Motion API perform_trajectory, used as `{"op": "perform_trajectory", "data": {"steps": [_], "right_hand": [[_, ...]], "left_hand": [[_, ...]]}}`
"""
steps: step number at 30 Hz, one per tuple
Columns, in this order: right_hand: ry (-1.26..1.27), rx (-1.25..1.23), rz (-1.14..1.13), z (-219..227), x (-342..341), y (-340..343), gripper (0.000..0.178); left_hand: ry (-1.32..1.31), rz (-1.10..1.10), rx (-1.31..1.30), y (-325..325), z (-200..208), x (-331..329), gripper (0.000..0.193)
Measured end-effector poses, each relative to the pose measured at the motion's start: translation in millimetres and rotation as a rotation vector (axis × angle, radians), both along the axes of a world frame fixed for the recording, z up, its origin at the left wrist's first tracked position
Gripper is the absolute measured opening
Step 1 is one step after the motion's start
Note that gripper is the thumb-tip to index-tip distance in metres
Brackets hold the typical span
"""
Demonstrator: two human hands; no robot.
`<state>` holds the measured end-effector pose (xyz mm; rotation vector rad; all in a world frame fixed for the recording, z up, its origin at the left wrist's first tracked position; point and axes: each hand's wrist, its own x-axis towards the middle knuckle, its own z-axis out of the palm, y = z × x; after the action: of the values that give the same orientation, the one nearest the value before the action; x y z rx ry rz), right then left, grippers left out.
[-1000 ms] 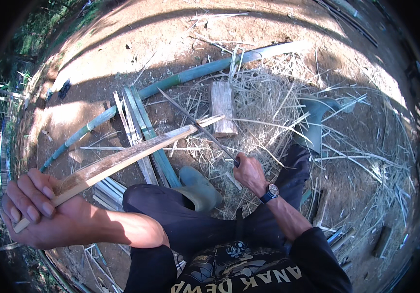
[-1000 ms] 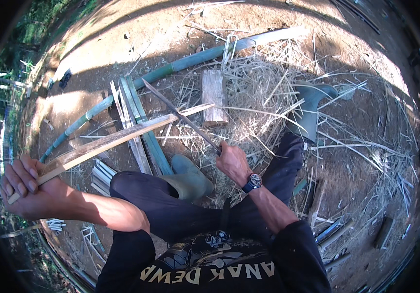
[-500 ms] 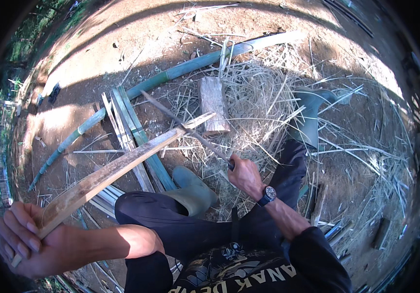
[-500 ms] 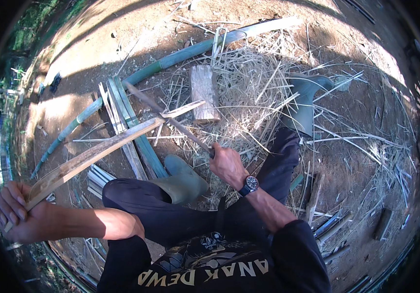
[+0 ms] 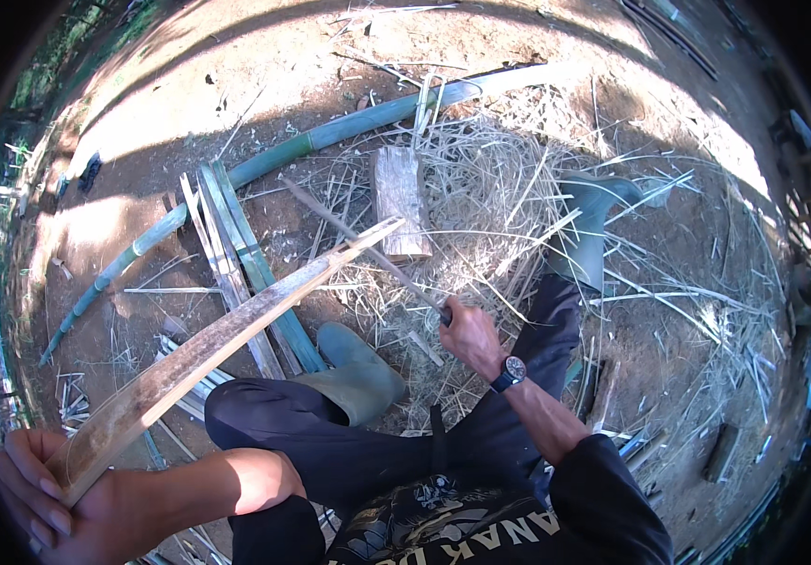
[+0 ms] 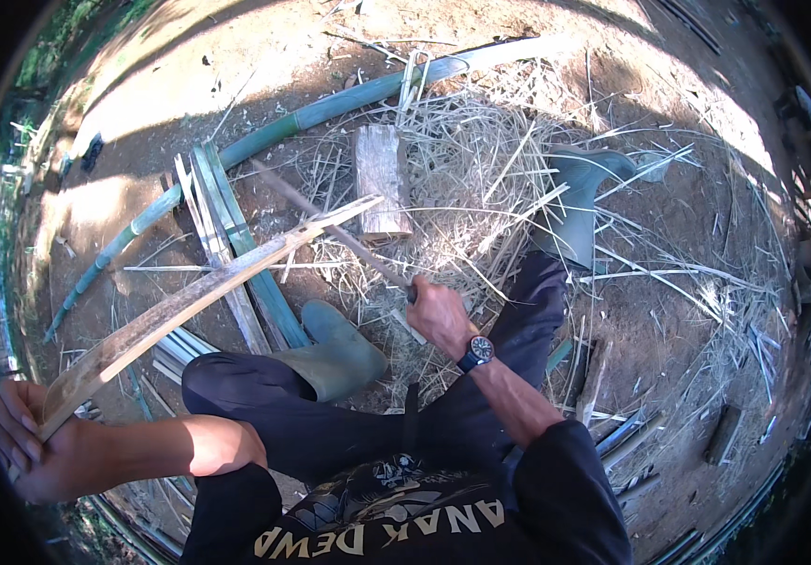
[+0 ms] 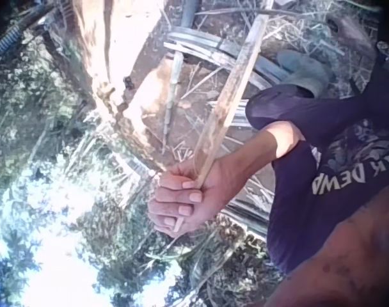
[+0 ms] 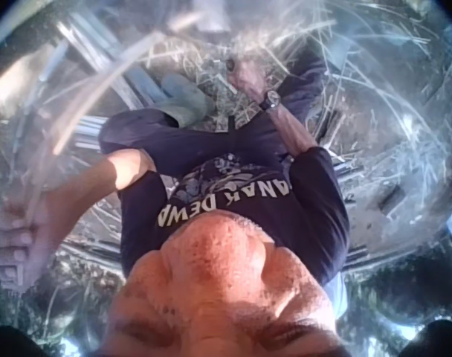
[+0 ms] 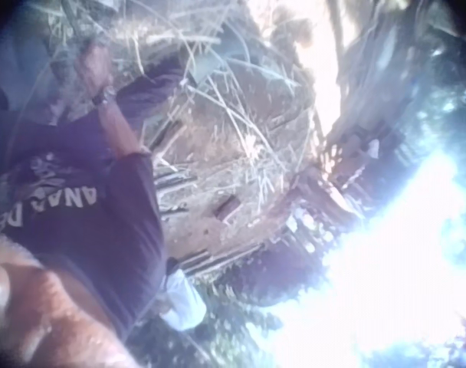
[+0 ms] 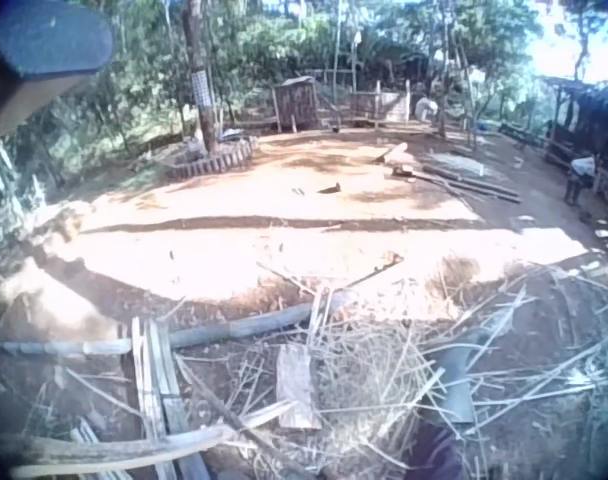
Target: The person sits on the ground and uses a large knife to shave and smooth a long piece of bamboo. They repeatedly scrape the blade along the bamboo surface to remove splinters and create a flat edge, occasionally inspecting the work and adjusting their grip.
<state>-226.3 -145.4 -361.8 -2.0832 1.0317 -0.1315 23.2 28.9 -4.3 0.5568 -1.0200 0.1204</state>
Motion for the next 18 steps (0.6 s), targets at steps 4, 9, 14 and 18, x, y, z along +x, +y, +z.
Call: {"op": "perform_trajectory", "data": {"steps": [4, 9, 14, 18], "right_hand": [[-0.114, -0.031, 0.004, -17.2, 11.1, 3.3, 0.016], [0.351, 0.076, -0.200, -134.5, -14.8, -45.5, 0.020], [0.206, 0.440, -0.368, -126.5, -7.7, -23.4, 0.024], [0.113, 0.131, -0.251, -136.3, -19.6, -0.1, 0.024]], "left_hand": [[-0.046, 0.195, 0.024, -4.4, -2.3, -4.4, 0.022], [0.024, 0.086, 0.018, -5.6, 5.2, -0.9, 0.019], [0.117, -0.098, 0.033, -4.7, 1.3, 12.1, 0.025], [0.276, 0.040, -0.055, -27.5, -4.7, -13.4, 0.030]]}}
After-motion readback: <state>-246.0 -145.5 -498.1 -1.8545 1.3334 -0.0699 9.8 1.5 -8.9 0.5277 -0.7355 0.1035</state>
